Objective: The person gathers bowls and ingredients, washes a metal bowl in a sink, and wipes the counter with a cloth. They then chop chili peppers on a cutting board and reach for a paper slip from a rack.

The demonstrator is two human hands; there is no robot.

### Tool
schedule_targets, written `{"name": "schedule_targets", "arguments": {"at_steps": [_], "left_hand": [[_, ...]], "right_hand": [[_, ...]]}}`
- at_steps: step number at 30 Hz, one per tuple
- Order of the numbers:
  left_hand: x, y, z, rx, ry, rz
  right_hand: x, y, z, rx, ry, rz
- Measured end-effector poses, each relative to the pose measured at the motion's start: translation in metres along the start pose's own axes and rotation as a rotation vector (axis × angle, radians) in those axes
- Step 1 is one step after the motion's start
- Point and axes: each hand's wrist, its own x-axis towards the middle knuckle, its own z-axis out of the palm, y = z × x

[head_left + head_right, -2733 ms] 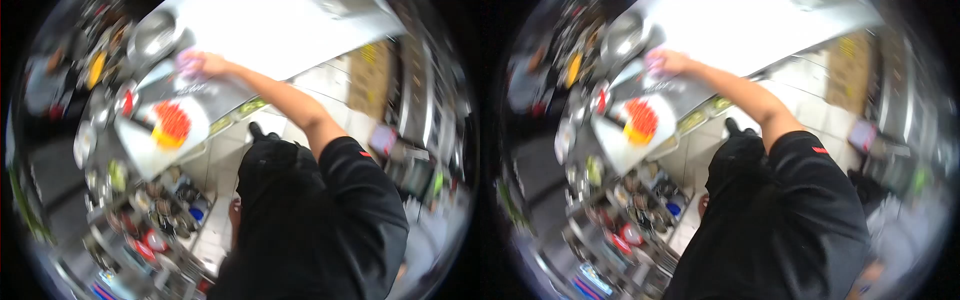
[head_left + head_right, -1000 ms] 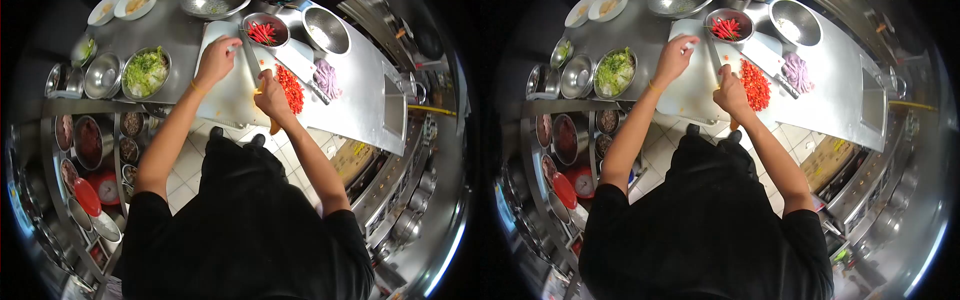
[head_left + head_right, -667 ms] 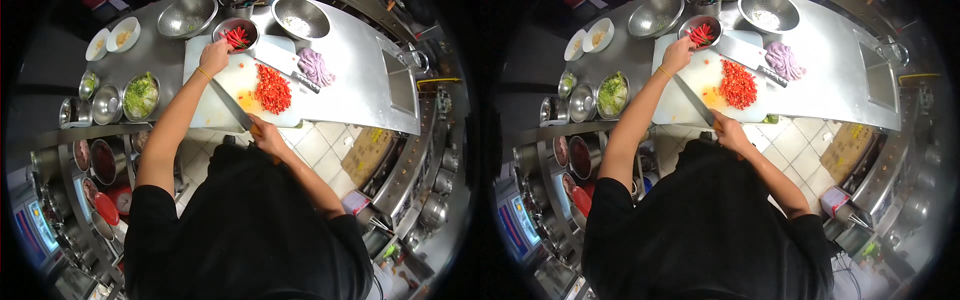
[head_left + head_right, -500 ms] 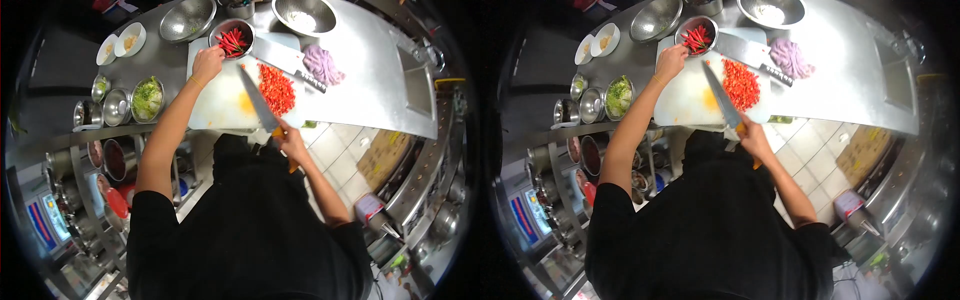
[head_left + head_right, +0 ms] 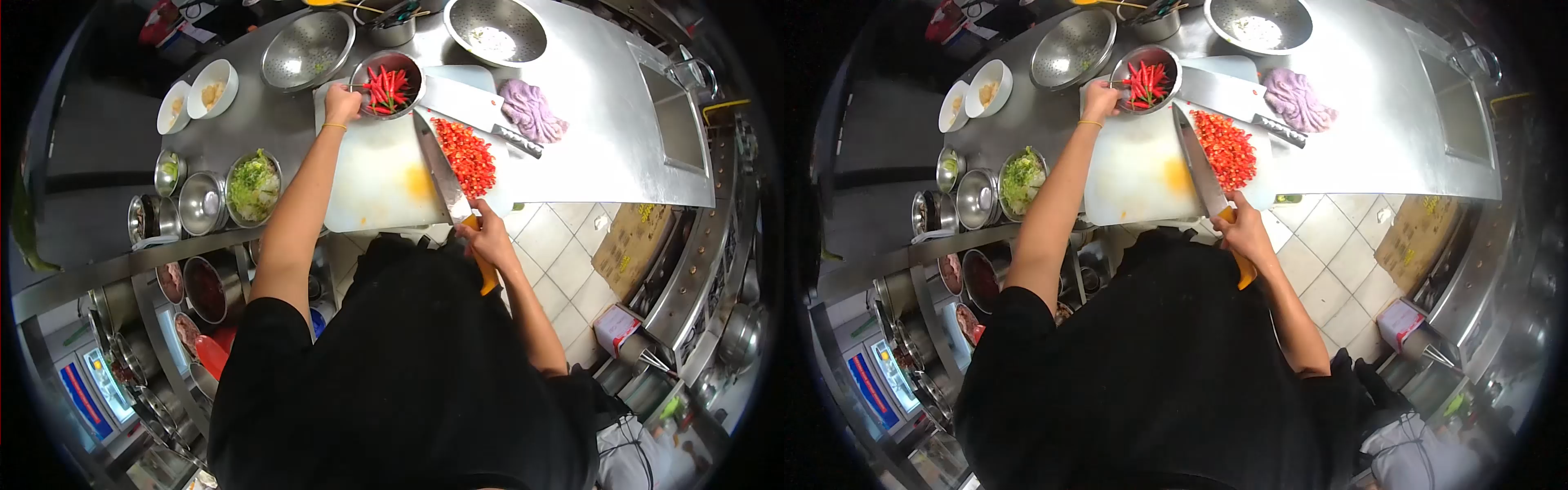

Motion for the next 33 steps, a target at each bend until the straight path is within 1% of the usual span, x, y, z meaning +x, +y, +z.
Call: {"name": "schedule_targets", "arguments": {"at_steps": [1,3,4,6,7,9,10,11,12,13,15,16,17,19,20,21,22,23,24,25,26,27,28,29,31,33], "left_hand": [[-0.006,-0.01,-0.005,-0.001,-0.003,-0.012],[-0.017,-0.027,-0.022,-0.34,-0.089,-0.025],[-0.018,-0.05,-0.038,-0.444,-0.159,-0.013],[-0.033,-0.074,-0.066,-0.707,-0.076,-0.096],[-0.044,-0.079,-0.072,-0.722,-0.073,-0.099],[-0.06,-0.088,-0.094,-0.865,0.042,-0.212],[-0.064,-0.092,-0.096,-0.865,0.037,-0.217],[-0.069,-0.092,-0.094,-0.961,0.109,-0.272],[-0.071,-0.089,-0.091,-1.063,0.182,-0.32],[-0.069,-0.088,-0.088,-1.074,0.177,-0.308],[-0.069,-0.09,-0.076,-1.194,0.304,-0.314],[-0.065,-0.093,-0.067,-1.269,0.408,-0.344],[-0.057,-0.099,-0.06,-1.288,0.424,-0.34],[-0.047,-0.109,-0.055,-1.397,0.555,-0.395],[-0.055,-0.097,-0.053,-1.369,0.647,-0.356],[-0.063,-0.09,-0.058,-1.386,0.678,-0.35],[-0.067,-0.088,-0.062,-1.478,0.541,-0.45],[-0.079,-0.089,-0.065,-1.56,0.396,-0.555],[-0.092,-0.095,-0.066,-1.499,0.227,-0.519],[-0.102,-0.093,-0.076,-1.501,0.243,-0.506],[-0.111,-0.09,-0.088,-1.216,0.043,-0.302],[-0.115,-0.084,-0.095,-0.914,-0.151,-0.108],[-0.105,-0.08,-0.098,-0.73,-0.005,0.096],[-0.084,-0.081,-0.106,-0.486,0.082,0.246],[-0.041,-0.082,-0.115,0.083,0.315,0.546],[-0.012,-0.077,-0.123,0.662,0.254,0.561]], "right_hand": [[0.001,0.002,0.006,0.032,0.02,0.007],[0.003,0.001,0.015,0.023,0.021,0.0],[-0.003,0.002,0.021,0.008,0.059,-0.015],[0.006,-0.007,0.03,-0.008,0.118,-0.057],[0.01,-0.01,0.03,-0.01,0.099,-0.081],[0.005,-0.012,0.05,0.039,0.074,-0.1],[0.008,-0.018,0.055,0.073,0.047,-0.101],[0.011,-0.021,0.059,0.07,0.052,-0.102],[0.017,-0.024,0.062,0.058,-0.01,-0.075],[0.024,-0.026,0.063,0.045,-0.071,-0.05],[0.034,-0.023,0.063,0.002,-0.092,-0.053],[0.037,-0.024,0.062,0.011,-0.054,-0.076],[0.039,-0.025,0.061,0.022,-0.017,-0.105],[0.043,-0.027,0.055,0.031,-0.049,-0.109],[0.045,-0.025,0.053,-0.022,-0.025,-0.133],[0.048,-0.026,0.05,-0.077,0.0,-0.162],[0.045,-0.029,0.049,-0.051,0.021,-0.121],[0.04,-0.029,0.047,-0.07,0.0,-0.129],[0.039,-0.029,0.043,-0.05,-0.023,-0.116],[0.041,-0.029,0.042,-0.017,-0.04,-0.106],[0.046,-0.022,0.04,0.009,-0.084,-0.128],[0.049,-0.014,0.038,0.024,-0.085,-0.135],[0.05,-0.016,0.036,0.029,-0.097,-0.142],[0.047,-0.015,0.033,0.035,-0.103,-0.141],[0.04,-0.015,0.029,0.018,-0.066,-0.151],[0.049,-0.01,0.025,-0.048,-0.092,-0.16]]}}
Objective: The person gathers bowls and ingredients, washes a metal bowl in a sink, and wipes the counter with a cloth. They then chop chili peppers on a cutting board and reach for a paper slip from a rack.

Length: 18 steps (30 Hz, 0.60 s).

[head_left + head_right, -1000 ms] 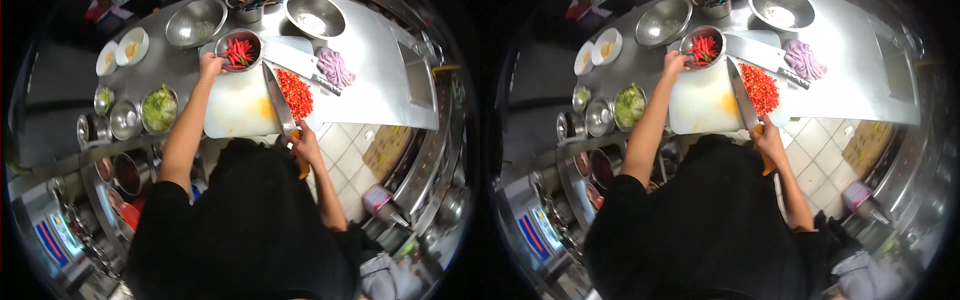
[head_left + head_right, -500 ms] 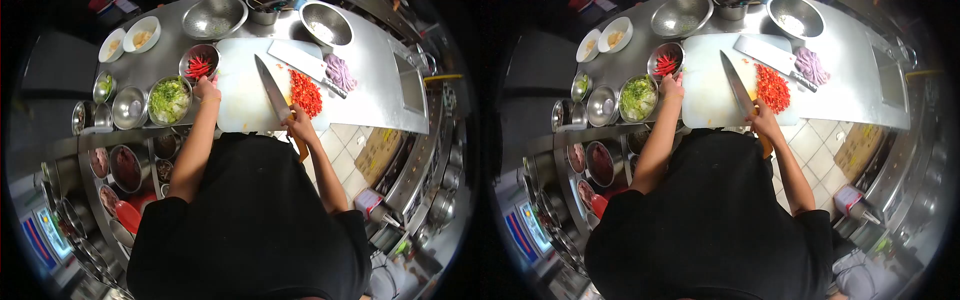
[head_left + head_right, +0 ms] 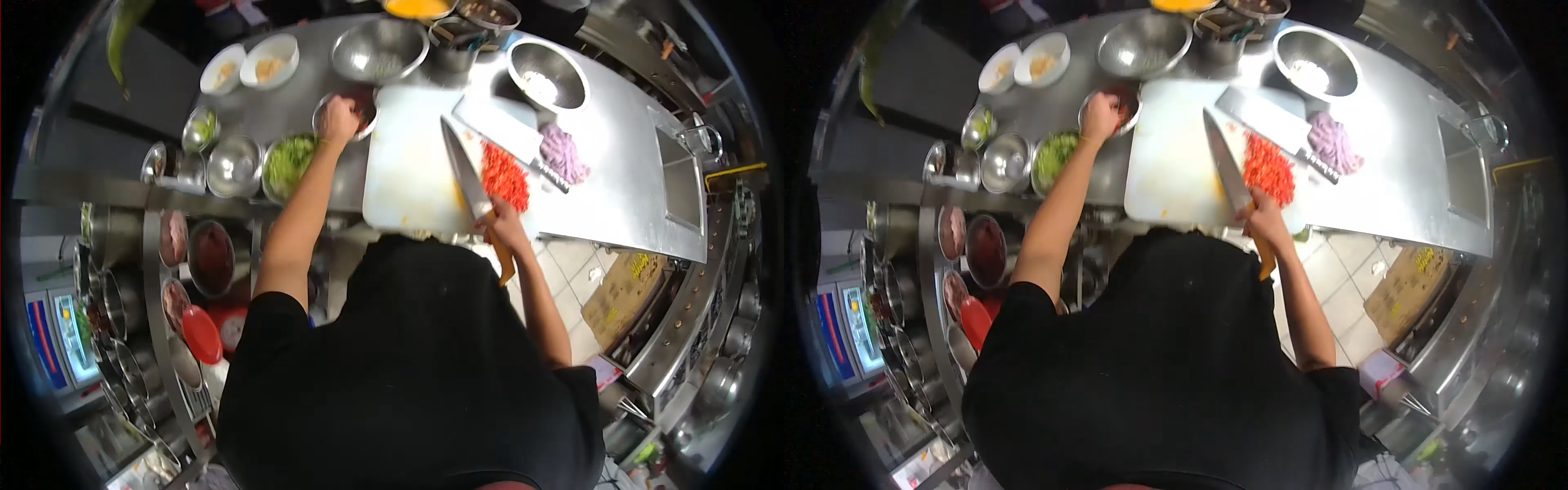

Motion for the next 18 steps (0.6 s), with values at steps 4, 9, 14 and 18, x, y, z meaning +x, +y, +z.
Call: {"name": "schedule_targets", "arguments": {"at_steps": [4,9,14,18], "left_hand": [[0.001,-0.004,0.012,0.021,-0.017,0.031],[0.03,-0.002,-0.001,0.234,-0.398,-0.005],[0.036,0.004,-0.016,0.3,-0.35,-0.026],[0.038,0.004,-0.017,0.287,-0.345,-0.068]], "right_hand": [[0.006,0.025,-0.002,-0.321,0.176,-0.309],[0.019,0.032,-0.006,-0.204,0.106,-0.188],[0.013,0.004,-0.007,-0.194,0.049,-0.183],[0.038,-0.008,0.014,-0.236,0.078,-0.26]]}}
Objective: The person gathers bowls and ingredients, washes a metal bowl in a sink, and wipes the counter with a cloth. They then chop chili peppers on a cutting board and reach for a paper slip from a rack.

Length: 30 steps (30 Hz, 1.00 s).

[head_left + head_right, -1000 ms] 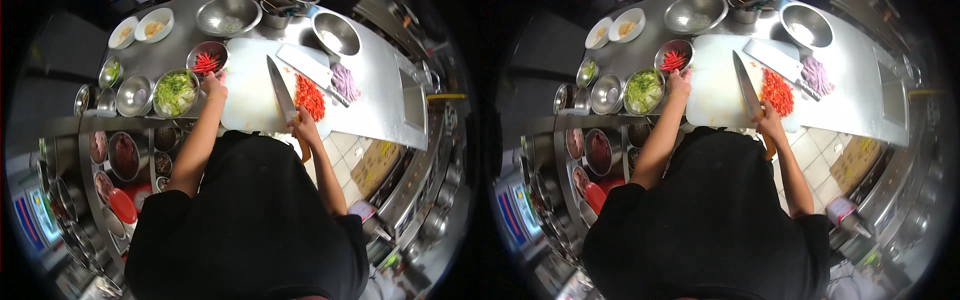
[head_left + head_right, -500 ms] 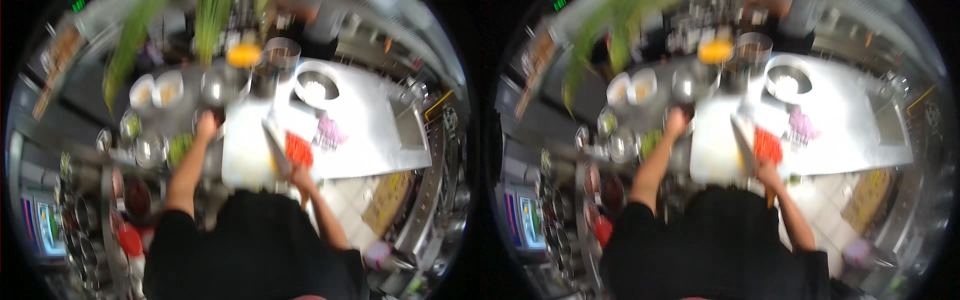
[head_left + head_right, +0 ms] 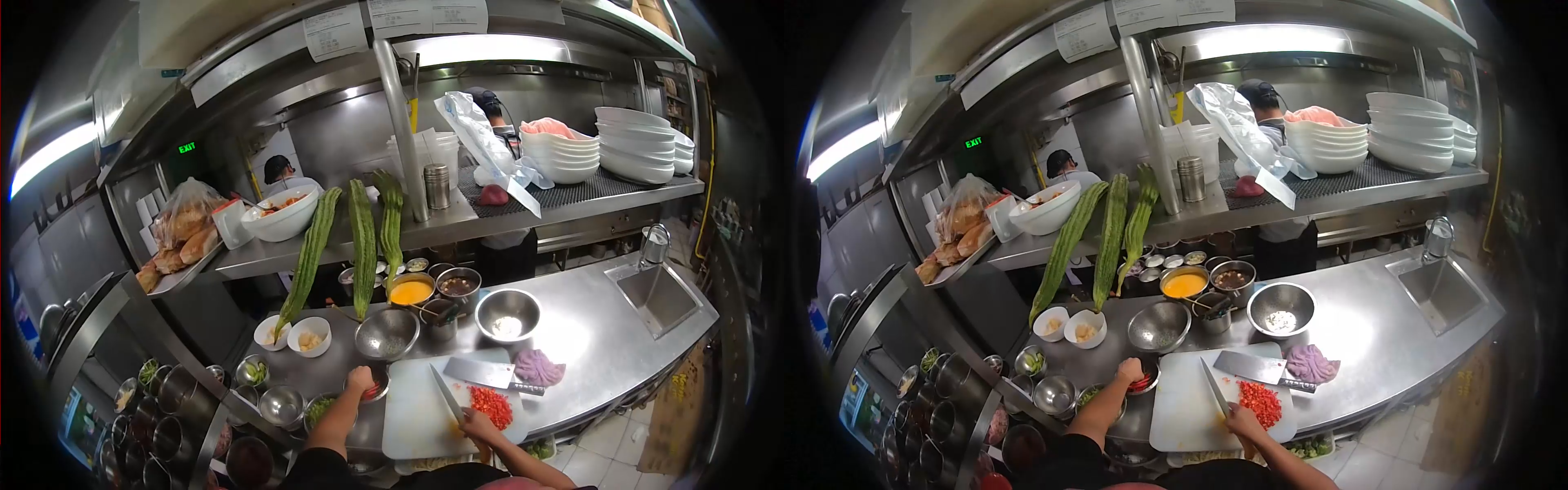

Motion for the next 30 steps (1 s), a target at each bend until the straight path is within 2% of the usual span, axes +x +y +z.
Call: {"name": "schedule_targets", "arguments": {"at_steps": [1,3,6,8,10,12,13,14,15,16,17,18,19,20,22,23,24,25,26,27,28,29,30], "left_hand": [[0.0,0.0,0.003,0.002,-0.002,0.009],[0.006,0.001,0.009,-0.023,-0.003,-0.015],[0.001,0.004,0.009,-0.026,-0.02,-0.038],[0.002,-0.002,0.017,-0.059,-0.013,-0.064],[0.01,-0.008,0.029,-0.066,-0.006,-0.022],[0.003,-0.008,0.02,-0.102,-0.007,-0.006],[-0.004,-0.006,0.012,-0.137,0.008,-0.003],[-0.003,-0.009,0.015,-0.143,-0.001,0.001],[0.0,-0.012,0.019,-0.157,-0.01,-0.011],[0.007,-0.015,0.022,-0.169,-0.014,-0.024],[0.013,-0.017,0.028,-0.179,-0.026,-0.05],[0.013,-0.017,0.027,-0.18,-0.027,-0.05],[0.012,-0.015,0.024,-0.215,0.01,-0.067],[0.011,-0.014,0.021,-0.249,0.046,-0.084],[0.017,-0.021,0.026,-0.342,0.081,-0.052],[0.018,-0.024,0.029,-0.436,0.118,-0.021],[0.018,-0.028,0.031,-0.438,0.118,-0.019],[0.016,-0.031,0.031,-0.522,0.266,0.024],[0.014,-0.035,0.032,-0.604,0.414,0.067],[0.014,-0.04,0.031,-0.602,0.411,0.067],[0.015,-0.047,0.03,-0.792,0.363,0.025],[0.015,-0.052,0.028,-0.977,0.309,-0.016],[0.015,-0.057,0.027,-0.968,0.304,-0.011]], "right_hand": [[0.004,-0.004,0.006,0.003,0.007,0.006],[0.014,-0.025,0.008,-0.358,0.249,-0.286],[0.042,-0.009,0.033,-0.506,0.287,-0.21],[0.045,-0.018,0.025,-0.597,0.241,-0.193],[0.041,-0.045,-0.012,-0.781,-0.268,-0.199],[-0.009,-0.168,-0.101,-0.706,-0.408,-0.267],[-0.076,-0.271,-0.156,-0.724,-0.266,-0.34],[-0.068,-0.266,-0.192,-0.333,-0.182,-0.691],[-0.109,-0.342,-0.232,-0.447,-0.039,-0.678],[-0.085,-0.344,-0.273,0.267,-0.189,-0.86],[-0.085,-0.382,-0.291,0.214,0.293,-1.105],[-0.077,-0.416,-0.311,0.245,0.567,-1.189],[-0.064,-0.442,-0.345,0.259,0.65,-1.238],[-0.055,-0.469,-0.356,0.242,0.896,-1.159],[-0.031,-0.498,-0.38,0.386,1.084,-0.993],[-0.024,-0.507,-0.383,0.382,1.085,-0.993],[-0.017,-0.515,-0.387,0.526,0.992,-0.934],[-0.011,-0.521,-0.389,0.667,0.894,-0.87],[-0.006,-0.527,-0.394,0.667,0.895,-0.87],[0.0,-0.531,-0.398,0.696,0.696,-0.939],[0.005,-0.531,-0.4,0.722,0.498,-0.998],[0.01,-0.525,-0.4,0.728,0.505,-0.993],[0.014,-0.519,-0.4,0.766,0.463,-1.131]]}}
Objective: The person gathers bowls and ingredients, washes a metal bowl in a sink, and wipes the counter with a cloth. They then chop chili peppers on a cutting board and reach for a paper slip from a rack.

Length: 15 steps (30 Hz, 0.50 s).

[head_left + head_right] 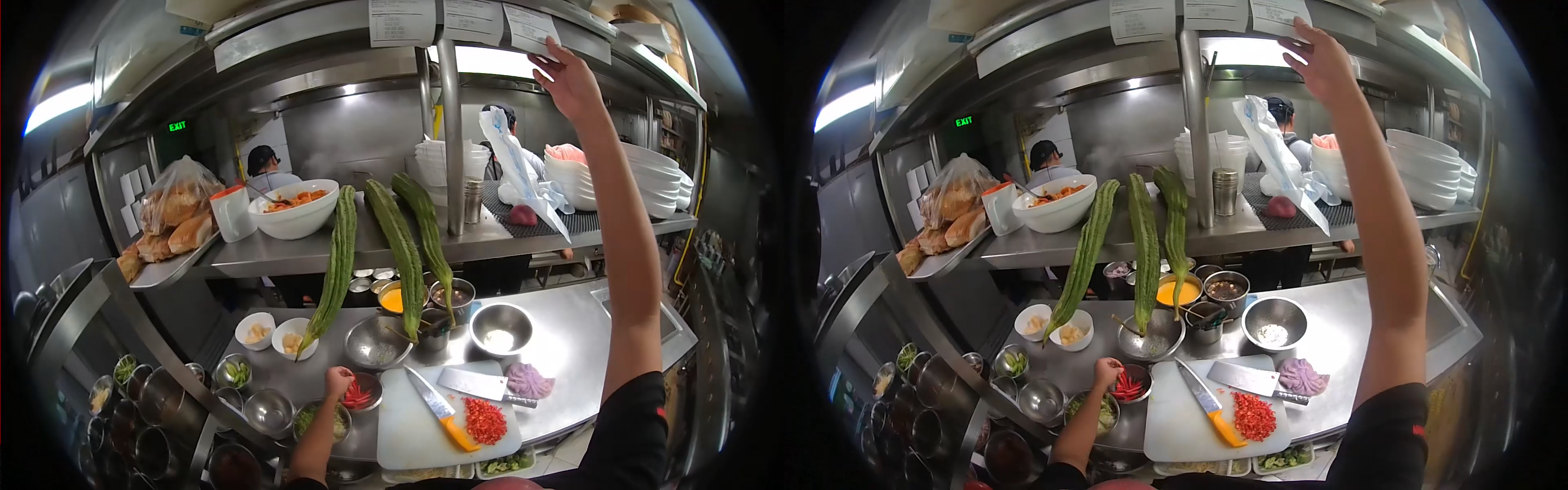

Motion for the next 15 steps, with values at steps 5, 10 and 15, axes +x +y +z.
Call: {"name": "schedule_targets", "arguments": {"at_steps": [5,10,15], "left_hand": [[-0.022,0.045,-0.046,-0.767,0.072,-0.011],[-0.053,0.082,-0.071,-1.032,0.052,-0.025],[-0.108,0.088,-0.073,-1.26,0.112,-0.009]], "right_hand": [[-0.034,0.018,0.007,0.331,-0.175,-0.258],[-0.009,0.033,0.05,0.215,-0.186,-0.148],[-0.006,0.037,0.067,0.155,-0.062,-0.085]]}}
